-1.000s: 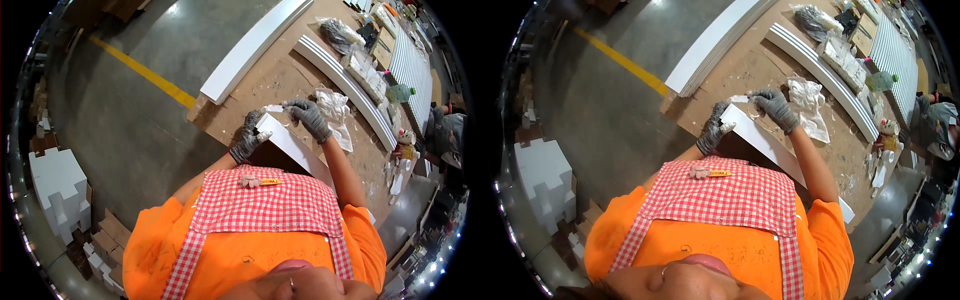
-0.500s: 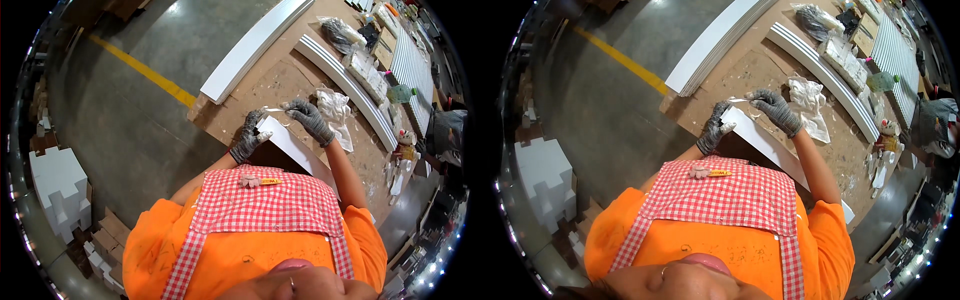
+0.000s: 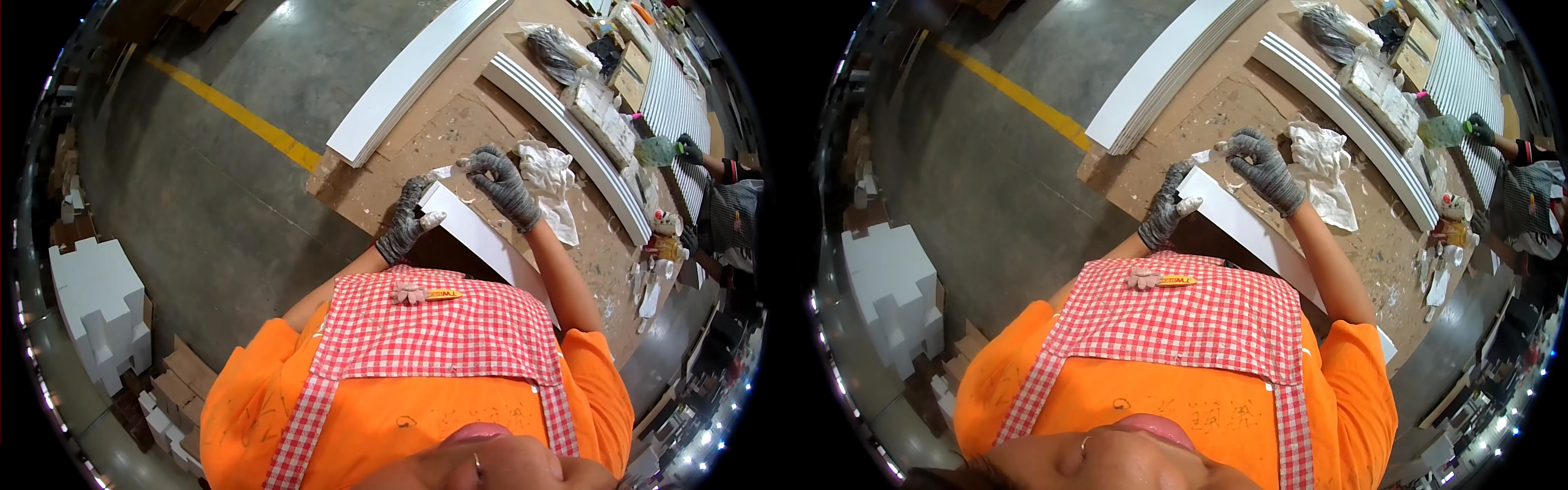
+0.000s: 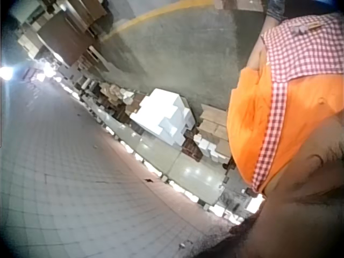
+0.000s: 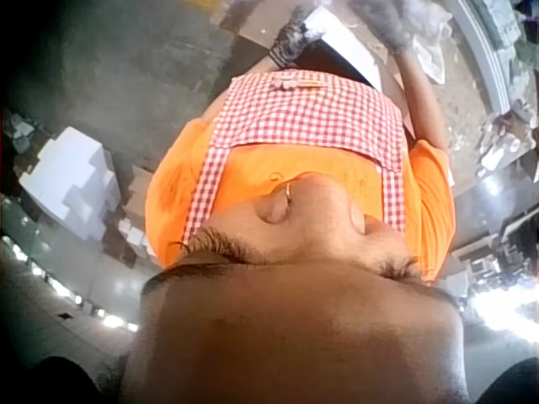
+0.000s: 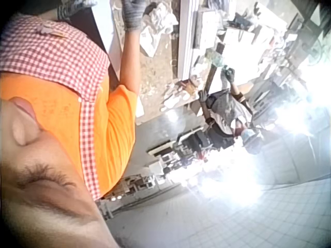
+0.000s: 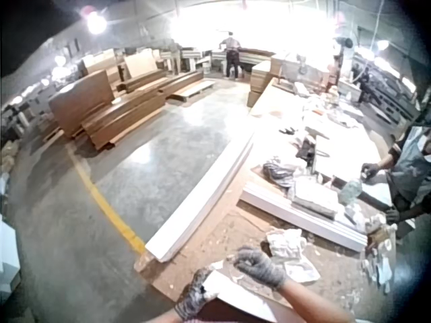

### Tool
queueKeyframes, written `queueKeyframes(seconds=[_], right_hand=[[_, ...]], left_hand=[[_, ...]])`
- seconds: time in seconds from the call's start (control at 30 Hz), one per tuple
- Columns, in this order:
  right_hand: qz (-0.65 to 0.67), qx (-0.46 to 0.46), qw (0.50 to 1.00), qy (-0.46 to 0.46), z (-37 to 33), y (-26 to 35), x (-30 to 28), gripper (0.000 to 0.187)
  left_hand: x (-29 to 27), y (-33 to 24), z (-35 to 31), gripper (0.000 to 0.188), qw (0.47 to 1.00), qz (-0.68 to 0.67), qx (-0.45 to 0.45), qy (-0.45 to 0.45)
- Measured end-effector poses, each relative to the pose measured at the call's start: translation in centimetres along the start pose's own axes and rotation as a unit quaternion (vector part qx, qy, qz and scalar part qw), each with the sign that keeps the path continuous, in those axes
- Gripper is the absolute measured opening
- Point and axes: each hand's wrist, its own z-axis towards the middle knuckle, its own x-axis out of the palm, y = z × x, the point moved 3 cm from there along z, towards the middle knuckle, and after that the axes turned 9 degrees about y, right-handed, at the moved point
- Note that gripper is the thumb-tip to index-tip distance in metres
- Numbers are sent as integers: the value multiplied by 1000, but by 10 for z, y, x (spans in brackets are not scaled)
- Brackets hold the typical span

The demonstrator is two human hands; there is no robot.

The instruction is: The person wipes the surface of long white wooden planks with a cloth. They handle the planks one at a time, turning them over to clean different sides and edges before placing them back on the workbench.

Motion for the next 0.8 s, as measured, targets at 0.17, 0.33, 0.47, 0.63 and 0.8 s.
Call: queueKeyframes(seconds=[0.17,0.33,0.47,0.63,0.8], right_hand=[[15,17,999,26,-1,-7,3,22],[15,13,1000,8,-2,-8,3,20],[59,45,996,53,1,1,7,18],[18,10,999,29,4,1,4,17],[45,19,997,57,1,1,11,15]], left_hand=[[2,-3,1,70,1000,6,11,2],[1,0,-1,70,1000,-13,-11,3],[-1,-9,6,71,999,14,38,13],[2,2,0,69,997,-71,-27,0],[1,-5,4,67,999,-8,38,3]])
